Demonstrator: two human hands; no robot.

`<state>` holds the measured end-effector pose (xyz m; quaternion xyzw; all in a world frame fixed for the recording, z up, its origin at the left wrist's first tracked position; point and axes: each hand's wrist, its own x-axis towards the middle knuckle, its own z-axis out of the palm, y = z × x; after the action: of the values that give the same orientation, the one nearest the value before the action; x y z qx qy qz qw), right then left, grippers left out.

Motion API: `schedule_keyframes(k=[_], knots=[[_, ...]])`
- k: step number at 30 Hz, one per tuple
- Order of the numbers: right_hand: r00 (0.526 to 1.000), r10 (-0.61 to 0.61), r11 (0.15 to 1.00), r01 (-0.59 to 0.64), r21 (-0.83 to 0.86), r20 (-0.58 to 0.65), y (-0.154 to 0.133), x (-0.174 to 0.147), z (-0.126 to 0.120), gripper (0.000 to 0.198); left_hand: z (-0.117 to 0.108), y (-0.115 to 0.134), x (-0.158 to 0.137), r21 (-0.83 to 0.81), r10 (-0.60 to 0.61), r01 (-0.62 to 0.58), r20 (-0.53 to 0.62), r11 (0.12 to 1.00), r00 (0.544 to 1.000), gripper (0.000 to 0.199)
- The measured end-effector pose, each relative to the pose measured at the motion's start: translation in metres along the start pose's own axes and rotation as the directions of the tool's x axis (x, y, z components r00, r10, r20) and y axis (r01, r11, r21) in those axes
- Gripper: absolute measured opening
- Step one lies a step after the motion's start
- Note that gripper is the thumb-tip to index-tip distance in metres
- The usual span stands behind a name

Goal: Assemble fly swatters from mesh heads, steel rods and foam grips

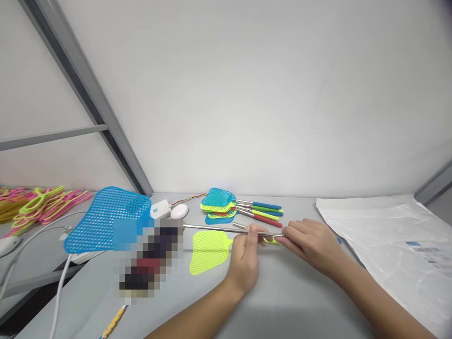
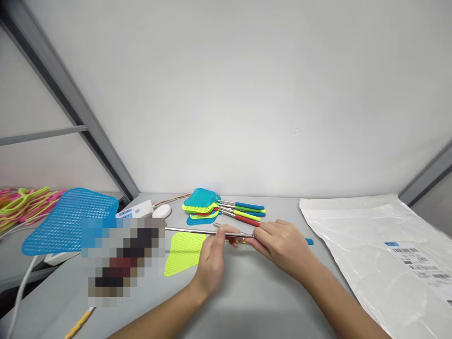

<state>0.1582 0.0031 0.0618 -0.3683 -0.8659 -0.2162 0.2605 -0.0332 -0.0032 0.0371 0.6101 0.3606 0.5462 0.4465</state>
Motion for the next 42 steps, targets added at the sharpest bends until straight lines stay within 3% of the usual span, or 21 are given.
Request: schedule_keyframes(k=[5,14,20,24,29,34,42], knots=[[1.0,0.015,0.998,-0.015,0.064,-0.002,0.0,0.003,0.0,0.029,-0.007,0.003,0.009,0.083,0.108,-0.099,-0.101,0.992,0.989,0.046],[0.996,0.088,0.996,-0.089,0.024,0.019,0.017,-0.003,-0.003,0.035,-0.03,-0.003,0.026,0.052,0.073,-0.058,-0.365,0.997,0.928,0.045],[0.992,0.124,0.992,-0.124,0.011,0.014,0.019,-0.004,-0.002,0.025,-0.026,0.001,0.023,-0.027,0.121,-0.134,-0.29,0.991,0.949,0.044],[0.995,0.093,0.995,-0.093,0.022,-0.021,0.004,0.001,-0.002,0.017,-0.014,-0.004,0.014,-0.095,0.063,-0.079,-0.16,0.992,0.985,0.042],[0.999,0.045,0.999,-0.044,0.013,-0.013,-0.009,0.003,-0.001,0.024,-0.006,0.001,0.01,-0.132,-0.038,0.036,-0.015,0.991,0.999,0.047],[0.999,0.052,0.997,-0.051,0.058,-0.012,-0.004,0.008,-0.002,0.026,-0.007,0.014,0.019,-0.164,-0.143,0.13,-0.069,0.978,0.987,0.052],[0.99,0.091,0.996,-0.09,-0.015,0.109,0.022,0.002,-0.035,0.031,-0.021,0.017,0.03,-0.218,-0.135,0.099,-0.159,0.971,0.978,0.049]])
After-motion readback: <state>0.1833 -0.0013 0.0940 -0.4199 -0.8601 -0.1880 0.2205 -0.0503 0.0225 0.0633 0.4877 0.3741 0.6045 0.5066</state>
